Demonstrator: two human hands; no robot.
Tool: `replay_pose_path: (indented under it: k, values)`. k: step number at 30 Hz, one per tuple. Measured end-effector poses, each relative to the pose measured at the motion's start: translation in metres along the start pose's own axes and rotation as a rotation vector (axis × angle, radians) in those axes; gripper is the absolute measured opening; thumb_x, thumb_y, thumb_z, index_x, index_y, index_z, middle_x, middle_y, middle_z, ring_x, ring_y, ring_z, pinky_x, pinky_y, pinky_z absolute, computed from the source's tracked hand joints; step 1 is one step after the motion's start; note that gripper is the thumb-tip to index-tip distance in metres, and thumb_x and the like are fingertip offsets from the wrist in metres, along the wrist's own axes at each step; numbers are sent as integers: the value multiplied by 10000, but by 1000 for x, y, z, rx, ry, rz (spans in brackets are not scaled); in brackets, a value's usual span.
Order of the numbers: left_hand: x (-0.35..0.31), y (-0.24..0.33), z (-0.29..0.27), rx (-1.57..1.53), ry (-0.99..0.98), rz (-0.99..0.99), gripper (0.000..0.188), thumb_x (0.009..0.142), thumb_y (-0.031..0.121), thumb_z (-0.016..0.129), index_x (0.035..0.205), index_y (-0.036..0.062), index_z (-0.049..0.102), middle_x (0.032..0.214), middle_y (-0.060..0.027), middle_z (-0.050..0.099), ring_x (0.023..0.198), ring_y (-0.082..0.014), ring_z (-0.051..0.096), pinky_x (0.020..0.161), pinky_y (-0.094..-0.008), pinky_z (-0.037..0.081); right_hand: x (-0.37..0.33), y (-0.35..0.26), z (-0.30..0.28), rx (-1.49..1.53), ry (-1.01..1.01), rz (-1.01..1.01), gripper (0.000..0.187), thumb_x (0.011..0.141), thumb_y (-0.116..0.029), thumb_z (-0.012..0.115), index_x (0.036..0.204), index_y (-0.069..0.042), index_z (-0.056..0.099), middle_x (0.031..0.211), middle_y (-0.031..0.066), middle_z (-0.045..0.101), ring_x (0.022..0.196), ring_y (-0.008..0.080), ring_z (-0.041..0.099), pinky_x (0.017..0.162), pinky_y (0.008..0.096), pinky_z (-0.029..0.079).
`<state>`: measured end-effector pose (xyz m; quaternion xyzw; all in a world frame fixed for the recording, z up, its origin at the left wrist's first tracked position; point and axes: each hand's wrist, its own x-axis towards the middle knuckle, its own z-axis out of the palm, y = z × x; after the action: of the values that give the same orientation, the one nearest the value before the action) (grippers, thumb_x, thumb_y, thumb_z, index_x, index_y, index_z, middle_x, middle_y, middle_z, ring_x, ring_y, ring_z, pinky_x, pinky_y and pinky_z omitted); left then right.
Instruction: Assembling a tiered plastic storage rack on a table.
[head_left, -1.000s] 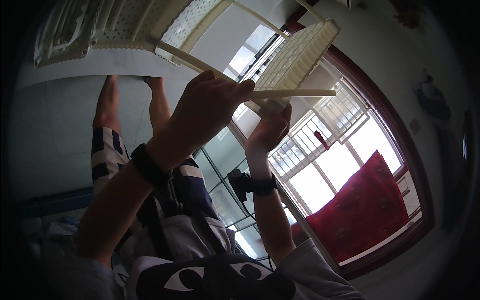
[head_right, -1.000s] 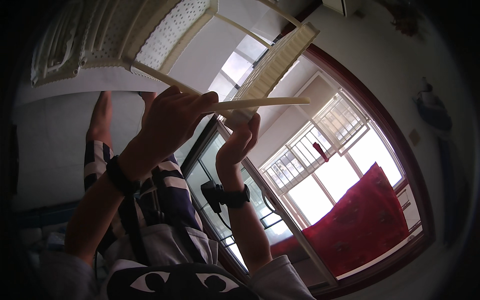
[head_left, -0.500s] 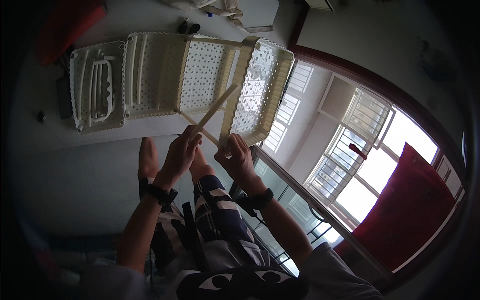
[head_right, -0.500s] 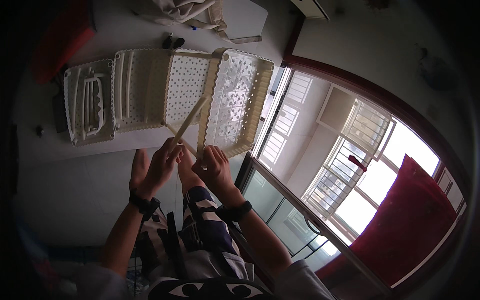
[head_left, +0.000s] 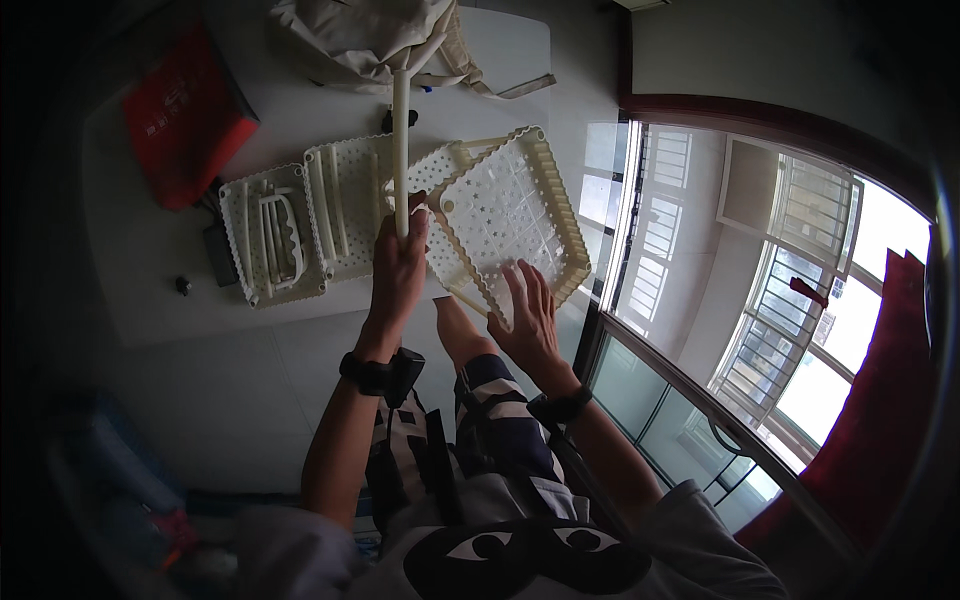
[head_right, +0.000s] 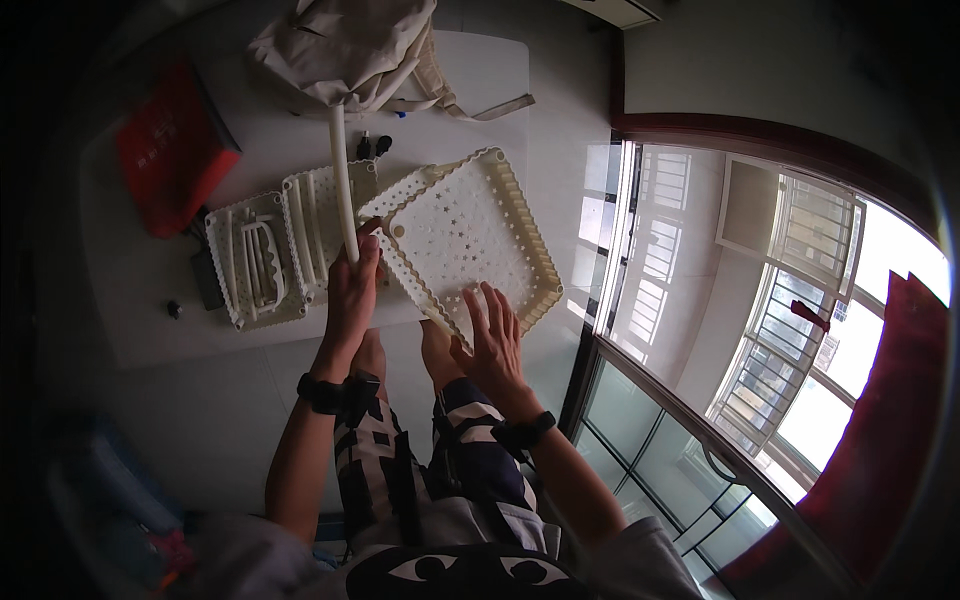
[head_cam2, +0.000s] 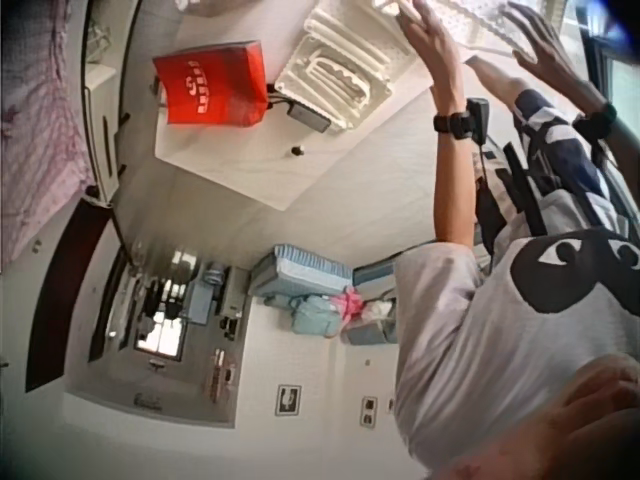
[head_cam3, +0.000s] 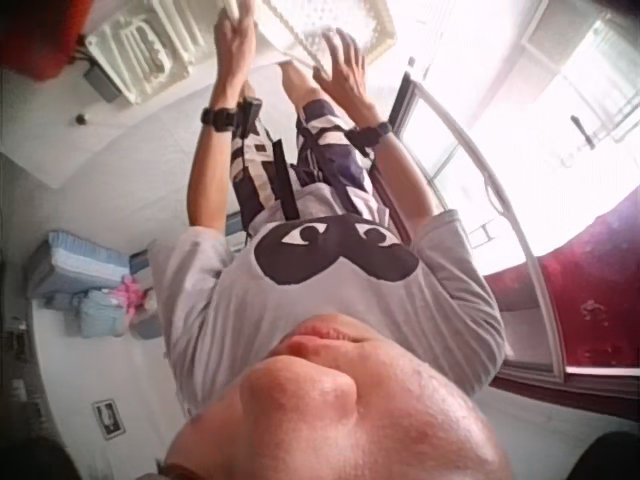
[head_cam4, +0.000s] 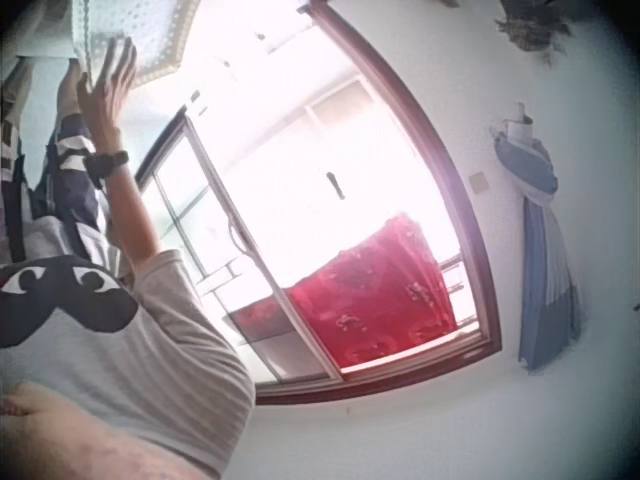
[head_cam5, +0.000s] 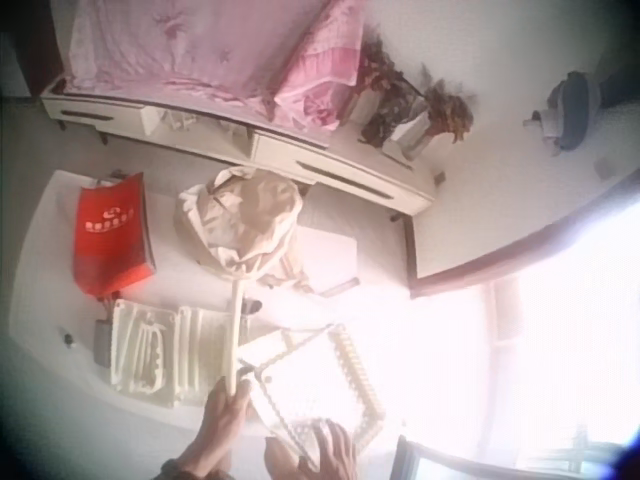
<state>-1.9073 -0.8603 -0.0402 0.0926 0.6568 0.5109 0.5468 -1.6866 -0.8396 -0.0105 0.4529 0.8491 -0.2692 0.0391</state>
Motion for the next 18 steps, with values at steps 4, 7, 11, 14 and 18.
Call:
replay_pose_path:
  k: [4,7,11,14,18]
  values:
    - [-3,26,16,208,146,193,545,967,451,451,1293,16,488,1091,-111,529,974,-213,529,907,-319,403,1,4,28,-47,68,44,685,724,-69,604,1373,-186,420,1437,156,322,1318,338,316,1035,479,269]
    - [2,36,29,332,133,96,506,970,422,463,1254,8,523,962,-81,561,887,-183,538,858,-296,421,-12,17,40,-32,106,4,671,745,-53,596,1376,-201,422,1436,147,327,1310,332,331,1035,479,268]
    - [11,21,50,412,172,214,473,973,391,472,1161,-27,588,725,-26,505,709,-120,469,714,-268,423,-16,39,43,-6,109,2,659,789,-46,561,1399,-224,385,1468,146,288,1333,333,306,1068,498,234]
    - [13,11,71,532,243,23,456,976,356,438,798,-50,545,612,-16,423,569,-127,391,537,-314,346,-15,68,27,-32,1,-26,708,804,-54,539,1445,-239,302,1512,142,211,1382,339,227,1095,504,202]
    - [22,-4,98,528,356,-151,428,895,333,469,680,-38,460,594,-18,402,567,-126,365,528,-327,314,-20,107,-3,-77,-62,-121,662,830,-85,543,1439,-188,305,1513,125,212,1391,314,218,1118,488,198]
